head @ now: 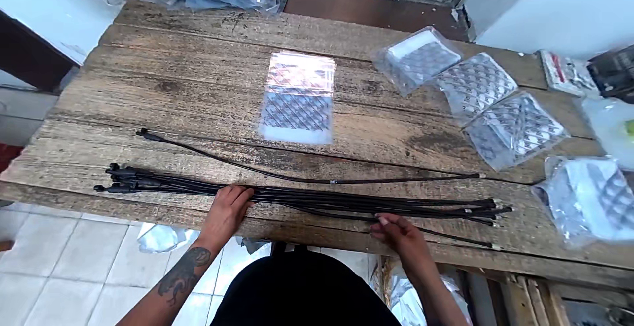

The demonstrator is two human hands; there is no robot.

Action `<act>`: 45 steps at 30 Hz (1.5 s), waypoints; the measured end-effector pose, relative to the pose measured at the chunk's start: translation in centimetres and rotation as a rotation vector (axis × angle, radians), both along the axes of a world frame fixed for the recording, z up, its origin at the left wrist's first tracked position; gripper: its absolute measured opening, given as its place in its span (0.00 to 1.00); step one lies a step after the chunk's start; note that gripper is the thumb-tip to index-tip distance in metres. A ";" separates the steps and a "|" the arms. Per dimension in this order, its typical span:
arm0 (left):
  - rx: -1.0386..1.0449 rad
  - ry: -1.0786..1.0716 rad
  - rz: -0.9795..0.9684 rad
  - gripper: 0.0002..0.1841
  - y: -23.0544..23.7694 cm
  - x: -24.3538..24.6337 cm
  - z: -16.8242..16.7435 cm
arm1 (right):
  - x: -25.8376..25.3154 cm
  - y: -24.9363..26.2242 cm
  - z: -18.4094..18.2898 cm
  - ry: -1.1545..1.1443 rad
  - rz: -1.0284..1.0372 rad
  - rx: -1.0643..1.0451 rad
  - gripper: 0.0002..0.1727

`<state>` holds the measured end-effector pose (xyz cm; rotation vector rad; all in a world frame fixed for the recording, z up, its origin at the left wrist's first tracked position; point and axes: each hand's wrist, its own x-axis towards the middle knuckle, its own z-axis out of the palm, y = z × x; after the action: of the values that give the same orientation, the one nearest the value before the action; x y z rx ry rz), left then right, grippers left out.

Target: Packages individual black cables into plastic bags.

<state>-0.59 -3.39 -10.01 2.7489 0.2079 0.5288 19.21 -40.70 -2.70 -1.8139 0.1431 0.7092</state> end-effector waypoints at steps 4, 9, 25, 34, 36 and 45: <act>0.061 -0.073 -0.012 0.15 -0.6 -0.2 -0.1 | -1.5 2.1 -0.4 0.152 0.188 0.071 0.13; 0.133 -0.047 -0.109 0.12 -0.2 0.0 -0.3 | -2.0 3.1 -0.8 0.319 0.161 0.085 0.14; -0.103 0.049 -0.161 0.25 -1.4 2.0 8.5 | 0.1 2.6 1.7 0.202 -0.425 0.637 0.10; -0.175 0.043 -0.232 0.22 -4.0 4.7 6.6 | -4.9 10.6 1.5 0.284 -0.086 0.734 0.12; -0.205 0.038 -0.263 0.22 -3.6 4.9 5.9 | -4.1 10.0 1.7 0.310 -0.015 0.694 0.15; -0.145 0.098 0.157 0.17 -3.9 1.1 5.9 | 4.8 -7.6 2.2 0.002 -0.915 0.483 0.10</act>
<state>0.54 -7.26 -4.07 2.6323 0.4699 0.4020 24.03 -48.29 -0.51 -1.1016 0.6885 0.0677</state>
